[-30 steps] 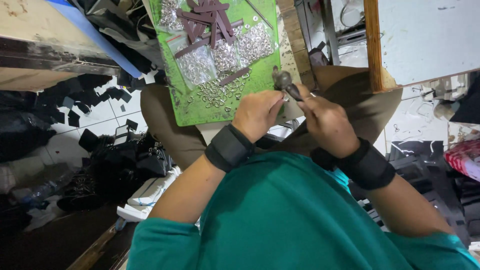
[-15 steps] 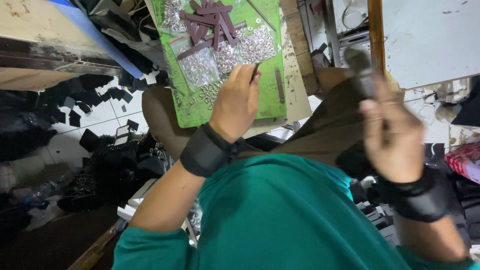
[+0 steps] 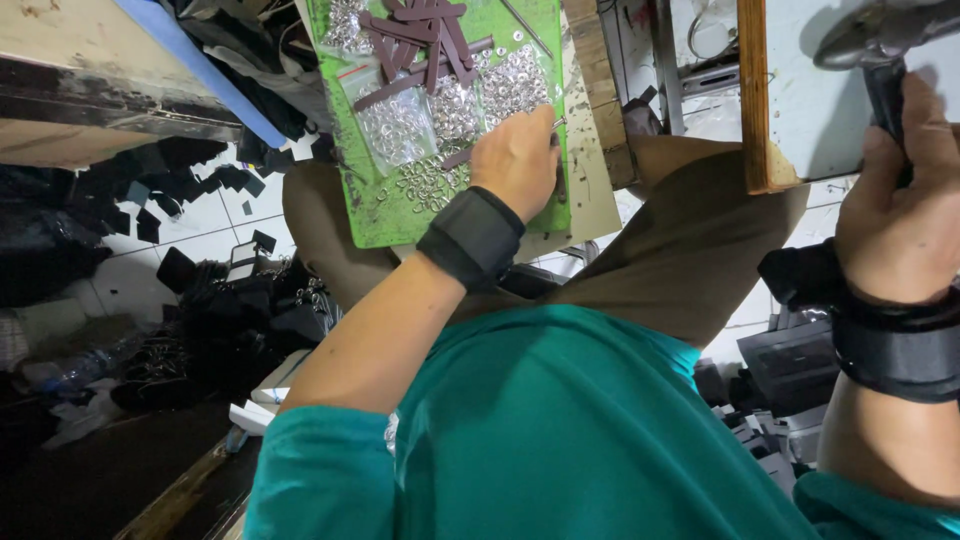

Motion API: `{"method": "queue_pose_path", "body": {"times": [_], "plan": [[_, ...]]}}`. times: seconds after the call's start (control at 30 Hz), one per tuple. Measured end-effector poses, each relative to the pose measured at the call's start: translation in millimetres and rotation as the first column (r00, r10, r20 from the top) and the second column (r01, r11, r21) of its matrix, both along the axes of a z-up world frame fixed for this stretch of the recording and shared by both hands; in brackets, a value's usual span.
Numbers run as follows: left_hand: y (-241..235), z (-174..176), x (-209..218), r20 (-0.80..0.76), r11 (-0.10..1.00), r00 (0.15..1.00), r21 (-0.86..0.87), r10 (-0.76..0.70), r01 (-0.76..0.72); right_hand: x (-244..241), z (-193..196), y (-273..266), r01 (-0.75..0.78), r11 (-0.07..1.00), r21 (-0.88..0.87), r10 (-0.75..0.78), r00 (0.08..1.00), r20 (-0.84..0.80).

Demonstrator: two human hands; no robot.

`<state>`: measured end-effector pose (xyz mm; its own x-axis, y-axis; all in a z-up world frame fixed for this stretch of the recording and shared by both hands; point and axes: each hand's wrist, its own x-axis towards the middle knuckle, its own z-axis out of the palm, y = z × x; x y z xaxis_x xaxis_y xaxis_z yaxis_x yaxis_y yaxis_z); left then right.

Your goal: Assembling metal rivets onto small leather straps using a hammer.

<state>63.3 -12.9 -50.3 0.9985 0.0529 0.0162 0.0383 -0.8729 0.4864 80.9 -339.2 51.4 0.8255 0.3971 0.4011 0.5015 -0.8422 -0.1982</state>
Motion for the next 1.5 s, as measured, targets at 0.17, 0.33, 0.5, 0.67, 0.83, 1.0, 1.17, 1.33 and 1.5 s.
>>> {"method": "queue_pose_path", "body": {"times": [0.17,0.33,0.5,0.67,0.83,1.0,1.17,1.33,1.5], "plan": [[-2,-8,7,-0.027,1.000,1.000,0.015,0.005,-0.004,6,-13,-10,0.071,0.993,-0.092,-0.069,0.997,0.026],[-2,-11,10,-0.036,0.998,0.999,0.065,-0.003,0.006,6,-16,-10,0.147,0.975,-0.167,-0.136,0.988,0.077],[0,-17,11,0.047,1.000,0.999,0.029,0.005,-0.006,14,-29,-20,0.225,0.903,-0.366,-0.106,0.942,0.318],[-19,72,28,0.108,0.980,0.986,-0.145,-0.124,0.139,10,-14,10,0.227,0.972,0.055,-0.232,0.963,0.140],[-67,154,109,0.222,0.881,0.918,-0.278,-0.330,0.384,13,-3,18,0.231,0.972,-0.033,-0.214,0.939,0.268],[-118,148,219,0.215,0.951,0.953,-0.179,-0.213,0.252,13,-15,15,0.327,0.934,-0.147,-0.306,0.940,0.150],[-143,120,285,-0.014,0.988,0.990,-0.067,-0.139,0.137,13,-10,17,0.346,0.924,-0.164,-0.329,0.936,0.123],[-144,116,299,-0.070,0.997,0.995,0.014,-0.070,0.071,15,-14,15,0.331,0.928,-0.170,-0.326,0.943,0.061],[-121,145,270,0.056,0.994,0.994,0.048,-0.097,0.094,9,-12,16,0.326,0.934,-0.144,-0.322,0.945,0.052]]}}
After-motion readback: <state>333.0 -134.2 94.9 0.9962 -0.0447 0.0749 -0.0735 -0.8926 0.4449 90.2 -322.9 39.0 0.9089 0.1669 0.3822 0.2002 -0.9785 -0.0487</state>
